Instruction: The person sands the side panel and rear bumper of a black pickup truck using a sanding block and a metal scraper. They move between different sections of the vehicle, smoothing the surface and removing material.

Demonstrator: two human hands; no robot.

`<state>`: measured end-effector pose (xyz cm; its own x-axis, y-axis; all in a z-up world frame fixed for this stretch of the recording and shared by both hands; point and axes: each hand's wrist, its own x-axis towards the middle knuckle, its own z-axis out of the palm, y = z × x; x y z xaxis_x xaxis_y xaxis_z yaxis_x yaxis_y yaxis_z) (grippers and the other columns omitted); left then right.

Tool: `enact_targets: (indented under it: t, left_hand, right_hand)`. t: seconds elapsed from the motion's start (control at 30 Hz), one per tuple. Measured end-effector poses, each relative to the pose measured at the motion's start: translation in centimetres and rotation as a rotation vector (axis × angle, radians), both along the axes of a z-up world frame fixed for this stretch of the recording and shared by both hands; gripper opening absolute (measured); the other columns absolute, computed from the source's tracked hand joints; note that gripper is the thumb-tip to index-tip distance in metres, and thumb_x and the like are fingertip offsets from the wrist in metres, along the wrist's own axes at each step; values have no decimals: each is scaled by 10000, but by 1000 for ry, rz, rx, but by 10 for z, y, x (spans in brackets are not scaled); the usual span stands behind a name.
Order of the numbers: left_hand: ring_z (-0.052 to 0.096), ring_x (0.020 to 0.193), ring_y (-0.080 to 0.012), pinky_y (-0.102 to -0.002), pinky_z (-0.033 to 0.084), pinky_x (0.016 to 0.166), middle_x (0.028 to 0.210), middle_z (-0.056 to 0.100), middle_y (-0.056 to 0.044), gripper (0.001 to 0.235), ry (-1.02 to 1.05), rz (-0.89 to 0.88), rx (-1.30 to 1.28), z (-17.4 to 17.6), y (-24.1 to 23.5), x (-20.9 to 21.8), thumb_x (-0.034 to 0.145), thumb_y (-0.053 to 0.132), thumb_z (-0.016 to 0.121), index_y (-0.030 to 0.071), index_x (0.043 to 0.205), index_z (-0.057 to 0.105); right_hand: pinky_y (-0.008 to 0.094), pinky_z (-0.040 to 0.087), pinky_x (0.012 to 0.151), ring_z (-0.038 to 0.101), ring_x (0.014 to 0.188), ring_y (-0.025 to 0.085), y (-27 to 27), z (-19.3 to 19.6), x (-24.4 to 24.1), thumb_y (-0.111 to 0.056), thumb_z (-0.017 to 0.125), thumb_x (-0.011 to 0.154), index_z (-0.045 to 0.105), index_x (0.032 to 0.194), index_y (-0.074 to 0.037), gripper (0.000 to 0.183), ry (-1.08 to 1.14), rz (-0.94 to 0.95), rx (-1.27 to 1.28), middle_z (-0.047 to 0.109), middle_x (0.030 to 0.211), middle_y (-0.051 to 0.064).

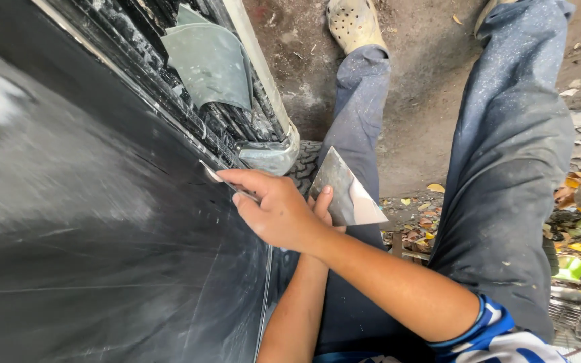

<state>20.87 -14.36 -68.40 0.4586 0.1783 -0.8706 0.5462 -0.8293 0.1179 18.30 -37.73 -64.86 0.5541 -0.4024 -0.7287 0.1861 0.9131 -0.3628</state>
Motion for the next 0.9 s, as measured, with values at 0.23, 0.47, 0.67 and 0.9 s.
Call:
enact_targets:
  t: [0.23,0.47,0.67,0.9]
  left_hand:
    - [488,904,-163,-334,452,763,1005,514,-29,370,76,712,-414,-19,46,4,1003,308,751,65,1142,510]
    - [545,1247,-128,-324,469,1078,1300,570,-10,405,440,1365,-855,-19,72,10,1097,381,530,114,1401,521]
    - [523,1299,-164,-353,437,1101,1376,553,-40,463,360,531,-737,0,-6,-2,1111,379,472,87,1469,463]
    - [520,1248,-170,-351,436,1074,1365,536,-51,494,169,299,-638,-15,29,-6,1053,321,567,83,1471,449]
  right_hand:
    - [291,506,999,667,1148,150,18,-10,-22,-44,606,979,643,1358,-46,381,-48,-19,-102,727,1258,119]
    - [297,508,1051,679,1208,173,-4,3,-17,-34,605,996,656,1351,-31,359,-20,-38,-139,739,1297,116]
    - [315,485,1079,650,1246,178,-9,18,-6,-16,607,994,640,1373,-32,380,-1,-15,-293,705,1320,98]
    - [275,512,956,648,1087,126,0,35,18,-15,604,1001,644,1375,-27,377,62,-13,-72,704,1249,76]
